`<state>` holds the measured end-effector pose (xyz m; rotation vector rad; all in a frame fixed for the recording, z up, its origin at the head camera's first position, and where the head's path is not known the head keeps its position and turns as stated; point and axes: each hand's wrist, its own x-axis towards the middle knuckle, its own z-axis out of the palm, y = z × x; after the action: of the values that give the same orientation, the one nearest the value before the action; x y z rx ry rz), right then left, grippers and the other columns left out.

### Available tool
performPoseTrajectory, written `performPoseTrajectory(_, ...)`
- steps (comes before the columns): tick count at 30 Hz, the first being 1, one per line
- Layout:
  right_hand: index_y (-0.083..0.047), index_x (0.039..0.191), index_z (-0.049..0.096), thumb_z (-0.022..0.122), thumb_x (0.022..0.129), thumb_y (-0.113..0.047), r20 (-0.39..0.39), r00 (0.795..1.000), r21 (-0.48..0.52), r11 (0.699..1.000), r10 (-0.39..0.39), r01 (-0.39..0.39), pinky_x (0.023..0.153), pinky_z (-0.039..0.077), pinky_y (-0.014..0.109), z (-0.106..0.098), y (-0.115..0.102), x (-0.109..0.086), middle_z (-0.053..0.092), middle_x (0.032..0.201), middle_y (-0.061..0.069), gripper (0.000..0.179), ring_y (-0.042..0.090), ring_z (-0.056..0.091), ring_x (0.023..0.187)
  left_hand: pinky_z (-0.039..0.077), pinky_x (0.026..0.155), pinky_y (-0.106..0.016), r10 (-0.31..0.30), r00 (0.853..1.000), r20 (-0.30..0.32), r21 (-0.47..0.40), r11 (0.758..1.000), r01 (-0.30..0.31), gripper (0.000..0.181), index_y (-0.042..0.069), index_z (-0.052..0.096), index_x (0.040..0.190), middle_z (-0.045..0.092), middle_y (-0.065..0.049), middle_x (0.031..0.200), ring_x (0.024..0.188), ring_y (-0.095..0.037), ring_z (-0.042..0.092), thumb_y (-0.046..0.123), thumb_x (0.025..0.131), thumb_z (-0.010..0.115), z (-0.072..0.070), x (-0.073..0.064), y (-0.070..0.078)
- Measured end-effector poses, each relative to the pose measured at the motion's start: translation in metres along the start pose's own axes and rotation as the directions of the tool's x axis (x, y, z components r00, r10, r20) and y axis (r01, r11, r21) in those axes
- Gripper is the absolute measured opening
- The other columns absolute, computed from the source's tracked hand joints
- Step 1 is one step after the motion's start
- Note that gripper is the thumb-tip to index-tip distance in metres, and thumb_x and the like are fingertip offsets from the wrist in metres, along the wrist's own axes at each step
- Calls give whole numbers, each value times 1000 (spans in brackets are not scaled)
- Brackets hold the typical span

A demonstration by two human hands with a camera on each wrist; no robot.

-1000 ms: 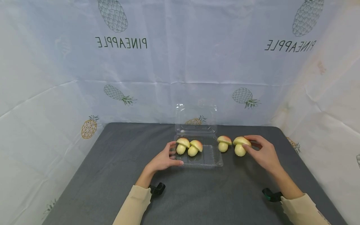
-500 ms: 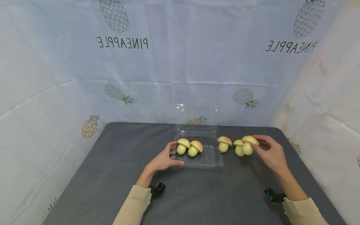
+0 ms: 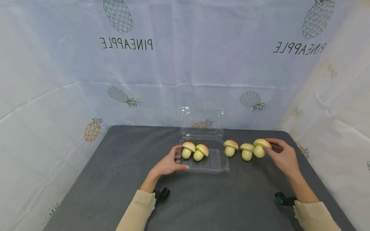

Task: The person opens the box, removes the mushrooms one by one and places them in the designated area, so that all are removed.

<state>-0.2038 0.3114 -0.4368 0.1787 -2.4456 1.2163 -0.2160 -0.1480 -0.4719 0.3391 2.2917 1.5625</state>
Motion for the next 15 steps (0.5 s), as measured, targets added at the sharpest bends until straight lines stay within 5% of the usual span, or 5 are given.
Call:
performPoseTrajectory(5,2,133,63,72,98,-27,-2,999,-19,999,48,-48,78,47,3,-3,5,1,58,120,-9,46,-15,52,101,45,108,-55,-2,1000,3,-4,1000,2,100,12,15,162,18,-18,166,143,-41,39,25,89,82,-1,0,1)
performPoseTrajectory(11,2,136,61,69,99,-32,21,995,-70,993,102,-100,72,47,4,-3,15,2,59,130,20,51,-13,50,98,45,109,-55,1,1000,3,-4,1000,-1,101,12,14,162,17,-18,166,143,-41,39,26,89,82,0,0,-1)
performPoseTrajectory(15,3,137,59,66,100,-34,45,990,-107,986,136,-131,72,46,5,0,22,2,57,134,27,53,14,60,106,45,108,-55,-3,1000,0,-1,1000,3,100,13,15,162,18,-18,166,142,-42,40,26,89,82,0,1,-3)
